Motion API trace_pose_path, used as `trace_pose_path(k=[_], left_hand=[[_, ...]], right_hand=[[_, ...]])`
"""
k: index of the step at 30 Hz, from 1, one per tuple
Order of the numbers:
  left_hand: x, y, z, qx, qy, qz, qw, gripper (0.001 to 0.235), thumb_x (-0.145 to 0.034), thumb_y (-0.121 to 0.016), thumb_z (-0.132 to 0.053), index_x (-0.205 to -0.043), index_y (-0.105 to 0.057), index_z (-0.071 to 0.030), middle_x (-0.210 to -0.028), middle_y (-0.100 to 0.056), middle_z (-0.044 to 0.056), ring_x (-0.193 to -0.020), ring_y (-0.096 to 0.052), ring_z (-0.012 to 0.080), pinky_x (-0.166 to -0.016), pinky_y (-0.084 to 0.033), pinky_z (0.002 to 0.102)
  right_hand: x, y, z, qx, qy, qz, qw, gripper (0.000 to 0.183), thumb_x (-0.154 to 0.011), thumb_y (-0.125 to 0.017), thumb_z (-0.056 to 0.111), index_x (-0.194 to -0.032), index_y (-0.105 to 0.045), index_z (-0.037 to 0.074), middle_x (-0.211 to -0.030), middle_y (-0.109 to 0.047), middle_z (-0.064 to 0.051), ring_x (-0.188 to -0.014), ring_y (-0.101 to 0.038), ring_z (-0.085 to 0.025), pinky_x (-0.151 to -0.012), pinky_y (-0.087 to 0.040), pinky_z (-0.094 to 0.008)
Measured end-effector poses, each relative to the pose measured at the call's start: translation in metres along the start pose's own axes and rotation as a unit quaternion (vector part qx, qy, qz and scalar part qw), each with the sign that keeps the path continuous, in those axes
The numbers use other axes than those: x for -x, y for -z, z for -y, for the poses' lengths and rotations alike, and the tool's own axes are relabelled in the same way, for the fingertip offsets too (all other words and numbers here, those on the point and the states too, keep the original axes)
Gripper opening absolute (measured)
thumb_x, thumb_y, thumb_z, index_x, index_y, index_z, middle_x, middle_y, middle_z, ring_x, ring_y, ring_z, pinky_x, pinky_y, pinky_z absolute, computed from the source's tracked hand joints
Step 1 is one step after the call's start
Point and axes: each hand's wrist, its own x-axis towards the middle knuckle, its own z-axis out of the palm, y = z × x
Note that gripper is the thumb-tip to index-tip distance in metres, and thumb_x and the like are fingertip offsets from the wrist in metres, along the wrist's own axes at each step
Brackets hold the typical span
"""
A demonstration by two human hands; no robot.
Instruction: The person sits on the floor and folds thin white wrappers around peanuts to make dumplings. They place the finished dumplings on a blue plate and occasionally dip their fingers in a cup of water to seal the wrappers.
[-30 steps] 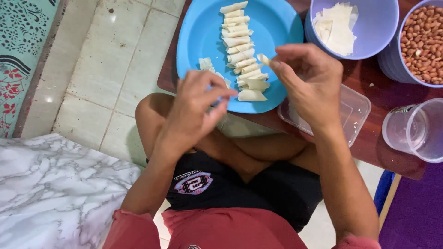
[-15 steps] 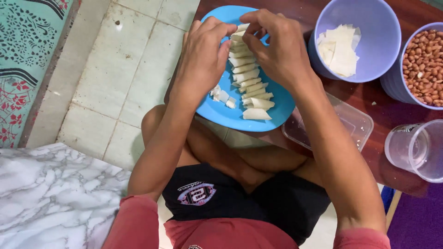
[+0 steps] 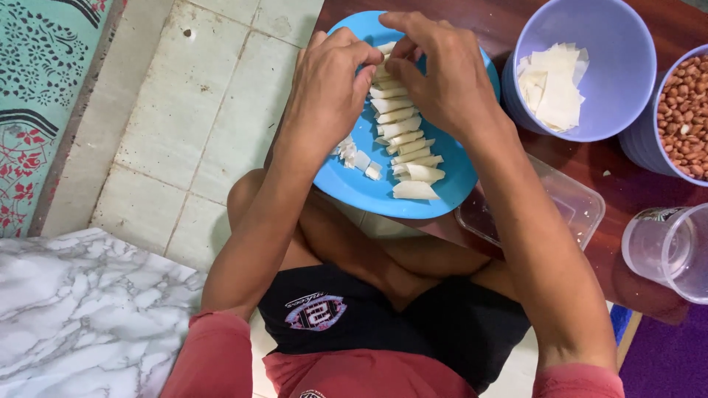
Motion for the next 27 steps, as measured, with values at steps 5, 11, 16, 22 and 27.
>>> trace_pose_path(k=[5, 11, 16, 22, 27], left_hand=[[0.003, 0.011, -0.006, 0.012, -0.036, -0.029, 0.999, 0.012, -0.089, -0.072, 0.0, -0.1, -0.075, -0.003, -0.096, -0.064, 0.009, -0.084, -0.056, 0.0275, -0.082, -0.049, 0.042], [0.025, 0.05, -0.041, 0.086, -0.055, 0.018, 0.995, 0.008, -0.095, -0.071, -0.001, -0.103, -0.072, 0.0, -0.094, -0.059, 0.009, -0.085, -0.055, 0.0251, -0.081, -0.049, 0.039], [0.056, 0.049, -0.057, 0.156, -0.049, 0.128, 0.978, 0.014, -0.092, -0.071, -0.002, -0.106, -0.072, -0.003, -0.097, -0.059, 0.008, -0.088, -0.053, 0.0241, -0.085, -0.044, 0.036], [0.069, 0.043, -0.068, 0.147, -0.05, 0.148, 0.977, 0.014, -0.094, -0.069, -0.007, -0.108, -0.071, -0.007, -0.102, -0.062, 0.005, -0.091, -0.055, 0.0228, -0.092, -0.042, 0.036], [0.081, 0.04, -0.072, 0.126, -0.038, 0.165, 0.977, 0.019, -0.087, -0.077, -0.012, -0.104, -0.068, -0.01, -0.102, -0.061, 0.003, -0.093, -0.054, 0.0236, -0.093, -0.041, 0.036]], right_hand=[[0.006, 0.004, 0.006, 0.017, 0.006, -0.028, 0.999, 0.046, -0.089, -0.075, -0.016, -0.133, -0.066, -0.008, -0.099, -0.076, -0.018, -0.081, -0.068, -0.029, -0.073, -0.054, -0.039], [0.039, 0.036, 0.043, 0.032, -0.026, -0.052, 0.998, 0.031, -0.097, -0.076, -0.018, -0.127, -0.07, -0.011, -0.1, -0.072, -0.016, -0.081, -0.061, -0.026, -0.073, -0.05, -0.037], [0.083, 0.055, 0.064, 0.06, -0.06, -0.029, 0.996, 0.017, -0.093, -0.078, -0.018, -0.108, -0.077, -0.011, -0.099, -0.073, -0.017, -0.077, -0.058, -0.026, -0.07, -0.048, -0.036], [0.101, 0.06, 0.074, 0.025, -0.094, 0.057, 0.994, 0.026, -0.086, -0.08, -0.004, -0.111, -0.076, -0.003, -0.105, -0.073, -0.014, -0.084, -0.056, -0.027, -0.077, -0.049, -0.037], [0.109, 0.061, 0.079, 0.021, -0.083, 0.065, 0.994, 0.02, -0.087, -0.079, 0.0, -0.107, -0.078, -0.002, -0.106, -0.074, -0.014, -0.09, -0.06, -0.028, -0.081, -0.051, -0.037]])
